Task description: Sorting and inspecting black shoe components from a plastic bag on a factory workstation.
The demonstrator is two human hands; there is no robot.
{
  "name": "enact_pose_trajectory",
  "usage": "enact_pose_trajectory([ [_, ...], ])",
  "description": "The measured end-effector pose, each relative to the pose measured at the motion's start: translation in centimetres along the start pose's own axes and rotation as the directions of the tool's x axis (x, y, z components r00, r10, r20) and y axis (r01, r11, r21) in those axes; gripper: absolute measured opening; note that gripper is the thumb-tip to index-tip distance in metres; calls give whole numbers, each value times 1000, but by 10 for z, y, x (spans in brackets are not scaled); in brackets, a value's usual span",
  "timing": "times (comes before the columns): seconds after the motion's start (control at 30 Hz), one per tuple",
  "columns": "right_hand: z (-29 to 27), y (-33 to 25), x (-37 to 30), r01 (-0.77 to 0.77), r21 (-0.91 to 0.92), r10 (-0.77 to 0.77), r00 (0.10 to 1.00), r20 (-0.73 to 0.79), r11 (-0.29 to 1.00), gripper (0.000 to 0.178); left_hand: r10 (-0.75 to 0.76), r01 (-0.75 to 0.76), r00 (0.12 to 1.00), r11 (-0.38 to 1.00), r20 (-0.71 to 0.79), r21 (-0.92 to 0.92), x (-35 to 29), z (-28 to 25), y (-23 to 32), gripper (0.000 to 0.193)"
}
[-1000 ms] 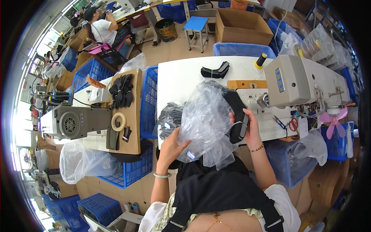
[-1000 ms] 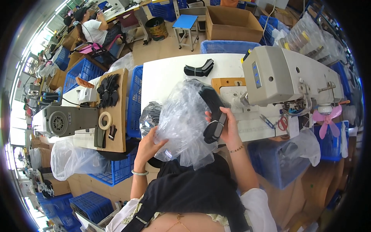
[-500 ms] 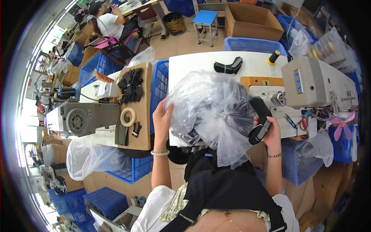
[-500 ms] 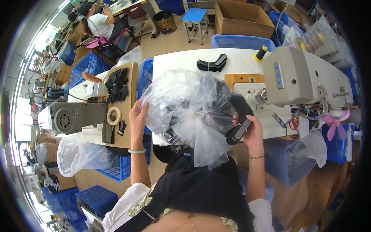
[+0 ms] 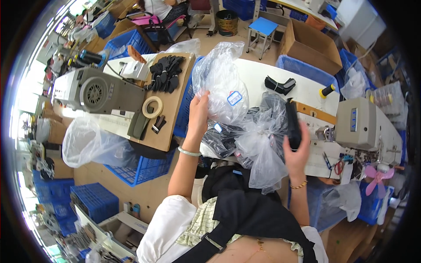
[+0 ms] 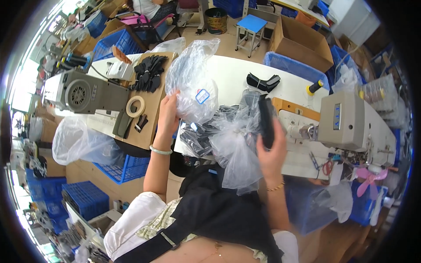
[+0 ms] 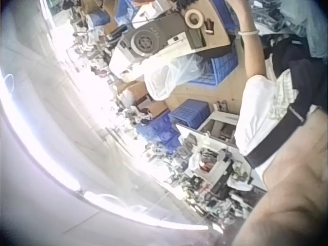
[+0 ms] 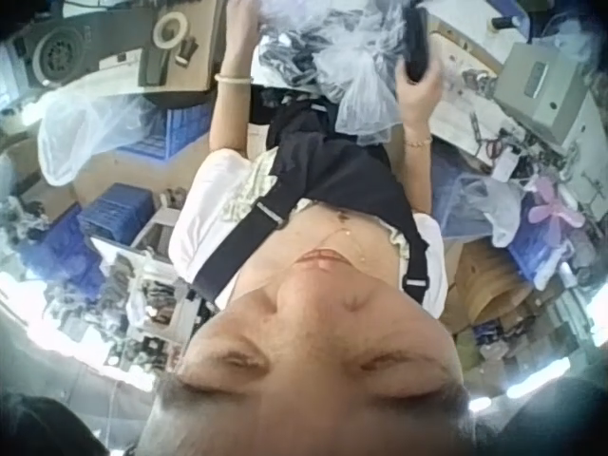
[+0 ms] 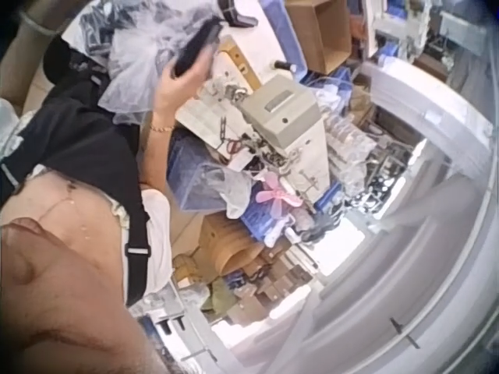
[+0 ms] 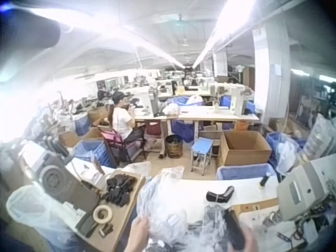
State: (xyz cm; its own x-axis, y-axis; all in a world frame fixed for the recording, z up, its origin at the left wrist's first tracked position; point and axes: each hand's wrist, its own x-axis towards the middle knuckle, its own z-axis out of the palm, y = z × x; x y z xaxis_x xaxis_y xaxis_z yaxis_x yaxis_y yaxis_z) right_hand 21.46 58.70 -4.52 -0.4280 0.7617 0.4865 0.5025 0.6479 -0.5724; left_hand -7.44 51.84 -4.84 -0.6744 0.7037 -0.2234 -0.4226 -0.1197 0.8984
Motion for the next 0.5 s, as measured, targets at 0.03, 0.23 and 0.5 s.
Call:
enact_pose_trajectory([
  [0.03,9,-3,1,41,-57,-34,993,114,998,75,35,-35,999,999,28,-10,0,3,2,31],
  [0.23,42,8,-16,98,-176,-10,897,441,980,80,32,-33,999,999,9,4,-9,10,14,31],
  [0.5,22,20,-16,13,43,-28,929,369,999,70,98,-99,995,994,30,34,-13,19,16,29],
])
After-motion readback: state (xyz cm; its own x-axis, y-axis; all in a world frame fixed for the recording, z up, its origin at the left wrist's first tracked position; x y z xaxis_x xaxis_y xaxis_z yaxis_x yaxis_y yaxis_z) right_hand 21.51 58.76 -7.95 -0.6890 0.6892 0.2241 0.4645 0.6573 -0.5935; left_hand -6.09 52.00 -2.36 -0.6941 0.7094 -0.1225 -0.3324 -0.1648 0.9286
